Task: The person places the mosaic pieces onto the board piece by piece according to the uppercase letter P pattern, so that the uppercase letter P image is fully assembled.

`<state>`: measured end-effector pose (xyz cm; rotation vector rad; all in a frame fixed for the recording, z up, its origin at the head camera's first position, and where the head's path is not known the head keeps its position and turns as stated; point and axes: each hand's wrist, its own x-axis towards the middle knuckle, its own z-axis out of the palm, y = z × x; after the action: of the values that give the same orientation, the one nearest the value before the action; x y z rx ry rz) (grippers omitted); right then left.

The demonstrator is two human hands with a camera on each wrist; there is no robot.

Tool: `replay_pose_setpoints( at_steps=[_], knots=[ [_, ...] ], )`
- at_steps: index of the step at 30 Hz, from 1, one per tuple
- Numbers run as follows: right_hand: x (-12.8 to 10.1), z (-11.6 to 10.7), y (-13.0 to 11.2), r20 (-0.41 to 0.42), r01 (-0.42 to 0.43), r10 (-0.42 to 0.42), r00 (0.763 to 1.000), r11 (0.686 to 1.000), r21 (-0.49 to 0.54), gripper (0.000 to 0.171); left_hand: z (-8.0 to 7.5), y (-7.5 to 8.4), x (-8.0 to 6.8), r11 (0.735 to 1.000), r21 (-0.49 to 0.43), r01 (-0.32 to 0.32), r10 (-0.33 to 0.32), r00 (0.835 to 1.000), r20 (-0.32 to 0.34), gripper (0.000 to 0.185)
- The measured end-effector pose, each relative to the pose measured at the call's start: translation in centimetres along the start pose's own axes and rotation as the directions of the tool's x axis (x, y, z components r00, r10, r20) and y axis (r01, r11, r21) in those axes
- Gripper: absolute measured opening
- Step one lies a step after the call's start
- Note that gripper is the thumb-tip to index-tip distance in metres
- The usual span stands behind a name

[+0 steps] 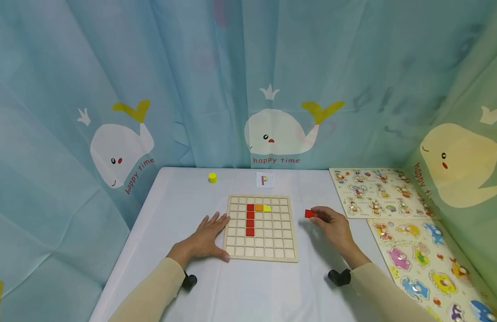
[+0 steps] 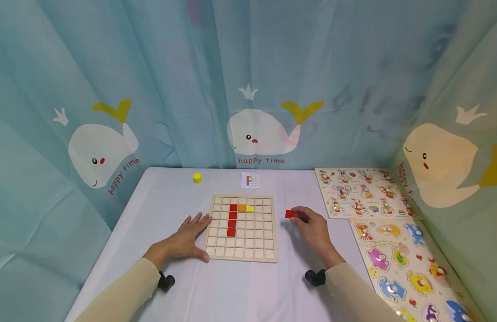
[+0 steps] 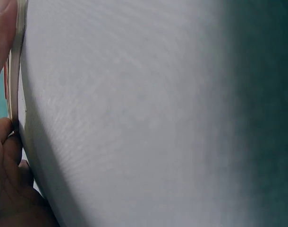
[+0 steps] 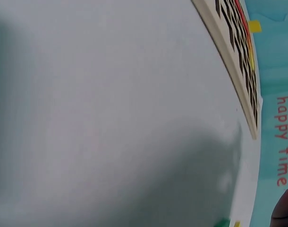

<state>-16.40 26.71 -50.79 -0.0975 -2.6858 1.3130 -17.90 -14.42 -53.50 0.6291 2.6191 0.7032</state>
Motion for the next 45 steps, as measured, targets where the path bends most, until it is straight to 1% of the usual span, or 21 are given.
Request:
replay_pose_setpoints(
  at_steps=[12, 19, 25, 30, 33, 40, 45],
  knots=[
    [0.3, 2.2, -1.3, 0.016, 0.002, -0.003, 1.000, 0.997, 0.076, 0.031, 0.2, 0.1, 0.2, 1.000, 0.003, 0.003, -0.003, 1.000, -0.004, 0.131],
    [0.1, 3.7, -2.1, 0.049, -0.030, 0.026, 0.998, 0.995, 0.094, 0.031, 0.2, 0.2, 0.2, 1.000, -0.006, 0.014, -0.014, 1.000, -0.006, 0.131],
    [-0.2, 4.9, -2.7, 0.073, -0.006, -0.004, 0.997, 0.991, 0.130, 0.031, 0.2, 0.2, 0.2, 1.000, 0.000, 0.018, -0.018, 1.000, -0.006, 0.131],
    [-0.4, 5.9, -3.2, 0.076, 0.035, -0.045, 0.996, 0.991, 0.128, 0.028, 0.1, 0.2, 0.1, 1.000, 0.004, 0.016, -0.016, 1.000, -0.007, 0.131],
    [-0.5, 6.5, -3.6, 0.082, 0.039, -0.049, 0.995, 0.991, 0.128, 0.027, 0.1, 0.2, 0.1, 1.000, 0.002, 0.013, -0.013, 1.000, -0.007, 0.131],
    [-1.0, 7.7, -4.5, 0.122, 0.050, -0.067, 0.990, 0.989, 0.139, 0.026, 0.0, 0.1, 0.1, 1.000, -0.004, 0.014, -0.014, 1.000, -0.002, 0.131],
    [-1.4, 8.8, -5.2, 0.153, 0.041, -0.067, 0.986, 0.985, 0.166, 0.024, 0.1, 0.0, 0.1, 1.000, -0.006, 0.013, -0.013, 1.000, -0.005, 0.131]
  ],
)
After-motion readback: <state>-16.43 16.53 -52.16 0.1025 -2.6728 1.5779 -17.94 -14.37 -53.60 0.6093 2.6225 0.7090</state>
